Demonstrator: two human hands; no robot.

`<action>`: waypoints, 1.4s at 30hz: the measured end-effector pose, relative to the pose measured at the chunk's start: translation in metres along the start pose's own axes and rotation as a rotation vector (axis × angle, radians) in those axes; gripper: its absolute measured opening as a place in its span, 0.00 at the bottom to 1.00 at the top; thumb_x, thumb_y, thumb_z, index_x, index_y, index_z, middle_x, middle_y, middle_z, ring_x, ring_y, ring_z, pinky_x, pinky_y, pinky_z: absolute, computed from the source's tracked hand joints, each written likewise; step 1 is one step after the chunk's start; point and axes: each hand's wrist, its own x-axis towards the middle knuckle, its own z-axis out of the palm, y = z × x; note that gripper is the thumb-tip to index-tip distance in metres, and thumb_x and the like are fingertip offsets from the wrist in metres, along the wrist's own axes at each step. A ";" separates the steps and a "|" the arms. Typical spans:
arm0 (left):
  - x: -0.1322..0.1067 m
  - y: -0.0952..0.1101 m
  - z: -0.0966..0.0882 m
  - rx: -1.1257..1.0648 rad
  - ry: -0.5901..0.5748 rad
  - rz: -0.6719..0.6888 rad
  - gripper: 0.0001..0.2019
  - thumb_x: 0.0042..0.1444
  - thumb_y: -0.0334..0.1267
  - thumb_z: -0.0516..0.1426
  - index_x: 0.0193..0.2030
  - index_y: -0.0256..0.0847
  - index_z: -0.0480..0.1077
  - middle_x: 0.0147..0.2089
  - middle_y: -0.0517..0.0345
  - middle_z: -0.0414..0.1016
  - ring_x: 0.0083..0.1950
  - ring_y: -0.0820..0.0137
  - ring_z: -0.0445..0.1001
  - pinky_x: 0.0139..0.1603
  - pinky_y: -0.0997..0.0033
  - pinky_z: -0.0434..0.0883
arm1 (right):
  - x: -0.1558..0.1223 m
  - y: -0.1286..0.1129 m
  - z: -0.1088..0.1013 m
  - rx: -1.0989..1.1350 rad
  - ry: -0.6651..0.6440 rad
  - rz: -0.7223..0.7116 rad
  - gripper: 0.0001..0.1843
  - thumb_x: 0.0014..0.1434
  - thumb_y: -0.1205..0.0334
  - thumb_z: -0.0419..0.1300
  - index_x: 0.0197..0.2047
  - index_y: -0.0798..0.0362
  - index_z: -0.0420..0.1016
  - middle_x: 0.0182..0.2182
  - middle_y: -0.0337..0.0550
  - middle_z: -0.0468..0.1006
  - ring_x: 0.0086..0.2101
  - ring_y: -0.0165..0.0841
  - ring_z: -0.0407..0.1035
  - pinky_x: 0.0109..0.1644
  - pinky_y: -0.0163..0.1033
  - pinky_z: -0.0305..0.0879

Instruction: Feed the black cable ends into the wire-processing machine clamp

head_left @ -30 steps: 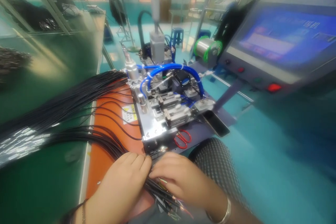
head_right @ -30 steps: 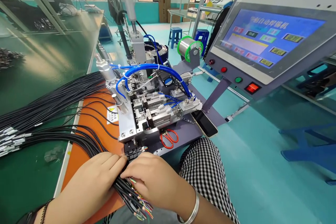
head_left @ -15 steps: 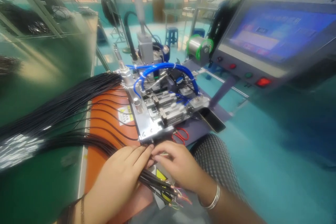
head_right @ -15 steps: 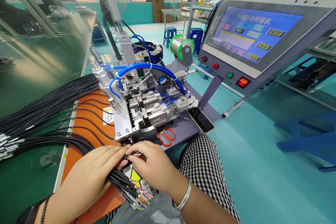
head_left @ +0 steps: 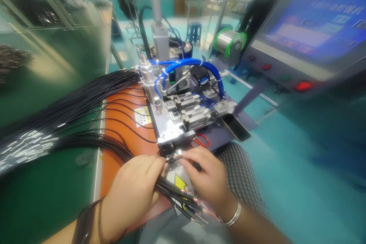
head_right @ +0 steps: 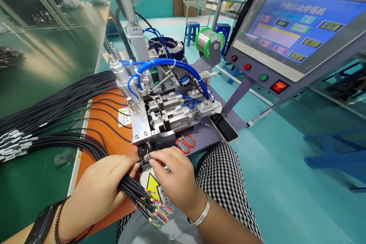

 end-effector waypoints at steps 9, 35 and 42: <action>0.001 0.002 -0.002 -0.017 -0.014 -0.008 0.08 0.51 0.24 0.51 0.31 0.42 0.61 0.27 0.61 0.62 0.29 0.68 0.60 0.32 0.68 0.56 | 0.003 -0.002 0.002 -0.019 -0.098 0.168 0.02 0.58 0.67 0.60 0.34 0.52 0.74 0.31 0.39 0.76 0.34 0.31 0.69 0.40 0.36 0.64; -0.001 0.003 0.000 0.070 0.004 0.040 0.08 0.48 0.23 0.50 0.30 0.42 0.59 0.26 0.61 0.63 0.28 0.67 0.62 0.29 0.67 0.58 | 0.006 0.003 0.006 0.183 -0.198 0.283 0.05 0.59 0.65 0.57 0.38 0.52 0.75 0.34 0.40 0.77 0.36 0.31 0.71 0.43 0.35 0.66; -0.004 0.004 0.008 0.071 -0.056 0.066 0.21 0.49 0.23 0.49 0.51 0.36 0.63 0.38 0.54 0.70 0.37 0.64 0.67 0.36 0.65 0.65 | 0.007 0.005 0.007 0.164 -0.139 0.342 0.04 0.57 0.66 0.60 0.30 0.53 0.76 0.30 0.39 0.79 0.33 0.31 0.72 0.39 0.35 0.67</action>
